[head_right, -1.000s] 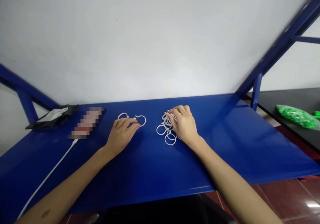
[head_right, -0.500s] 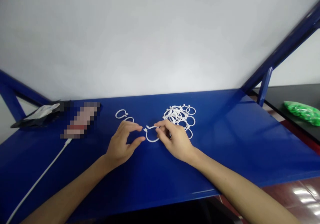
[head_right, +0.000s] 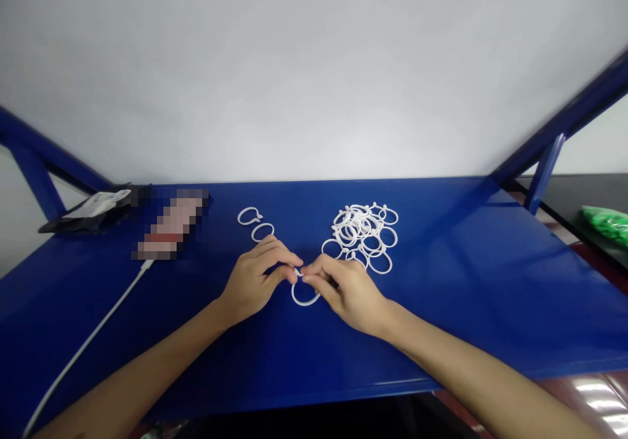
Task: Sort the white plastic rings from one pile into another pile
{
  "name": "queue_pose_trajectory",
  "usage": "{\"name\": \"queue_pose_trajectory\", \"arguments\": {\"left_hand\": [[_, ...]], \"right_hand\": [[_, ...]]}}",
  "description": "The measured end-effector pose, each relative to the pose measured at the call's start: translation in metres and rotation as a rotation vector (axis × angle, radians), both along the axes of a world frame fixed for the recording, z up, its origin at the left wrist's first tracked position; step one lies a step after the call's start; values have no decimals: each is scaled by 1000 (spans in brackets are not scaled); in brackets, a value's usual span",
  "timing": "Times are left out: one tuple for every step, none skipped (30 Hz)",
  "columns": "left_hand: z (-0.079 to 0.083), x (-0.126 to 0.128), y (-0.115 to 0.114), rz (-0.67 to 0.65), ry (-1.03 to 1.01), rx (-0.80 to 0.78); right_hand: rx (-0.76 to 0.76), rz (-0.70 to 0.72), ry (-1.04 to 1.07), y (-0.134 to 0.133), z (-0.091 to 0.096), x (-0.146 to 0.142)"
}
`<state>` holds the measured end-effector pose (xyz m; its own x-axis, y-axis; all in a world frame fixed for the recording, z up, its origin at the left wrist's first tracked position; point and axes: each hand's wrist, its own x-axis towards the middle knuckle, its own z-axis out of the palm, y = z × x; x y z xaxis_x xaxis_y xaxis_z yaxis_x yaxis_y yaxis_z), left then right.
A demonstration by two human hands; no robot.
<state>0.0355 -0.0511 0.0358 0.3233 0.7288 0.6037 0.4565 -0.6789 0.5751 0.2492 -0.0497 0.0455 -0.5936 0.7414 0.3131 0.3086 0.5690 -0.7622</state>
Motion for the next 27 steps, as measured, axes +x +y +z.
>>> {"name": "queue_pose_trajectory", "arguments": {"left_hand": [[-1, 0, -1, 4, -2, 0], [-2, 0, -2, 9, 1, 3], [-3, 1, -3, 12, 12, 12], [-5, 1, -3, 12, 28, 28], [-6, 1, -4, 11, 50, 47], [-7, 1, -3, 10, 73, 66], [-7, 1, -2, 9, 100, 81], [-6, 0, -1, 9, 132, 94], [-5, -2, 1, 13, 170, 107], [-4, -5, 4, 24, 212, 120], [-2, -9, 8, 43, 253, 138], [0, -14, 11, 73, 290, 153], [2, -20, 15, 117, 316, 163], [3, -27, 18, 173, 328, 164], [5, -34, 21, 236, 339, 147], [7, -40, 23, 288, 354, 124], [8, -46, 25, 316, 384, 96], [8, -51, 26, 329, 428, 64], [8, -55, 26, 327, 480, 34], [7, -57, 26, 316, 537, 8], [6, -59, 26, 307, 592, -13], [3, -59, 26, 302, 638, -27], [1, -59, 26, 301, 674, -34], [-2, -59, 26, 306, 698, -37], [-6, -59, 27, 314, 713, -37], [-9, -59, 28, 323, 718, -33], [-11, -58, 29, 330, 715, -26]], "right_hand": [[9, 17, -1, -1, 0, 0], [21, 36, -5, -2, 0, 0], [38, 53, -7, -3, 0, 0], [54, 68, -9, -3, 0, 0], [70, 78, -10, -4, -1, 0], [81, 80, -10, -4, -1, -1], [89, 75, -7, -4, -1, -2], [95, 61, -4, -3, -1, -3], [106, 38, -3, -1, 0, -3], [126, 4, -7, 1, 1, -3], [162, -41, -11, 5, 2, -2], [209, -91, -19, 9, 3, 0], [265, -146, -29, 14, 4, 3], [324, -206, -37, 20, 4, 7], [375, -264, -49, 27, 5, 12], [420, -325, -57, 34, 5, 18], [458, -388, -69, 42, 5, 23], [487, -444, -89, 49, 4, 29], [517, -494, -111, 55, 3, 34], [537, -532, -140, 61, 1, 38], [551, -556, -172, 66, -1, 41], [562, -570, -205, 70, -3, 44], [567, -577, -236, 73, -6, 45], [572, -581, -262, 75, -8, 46], [579, -587, -280, 75, -9, 46], [589, -593, -290, 75, -10, 45], [602, -601, -292, 74, -10, 44]]}}
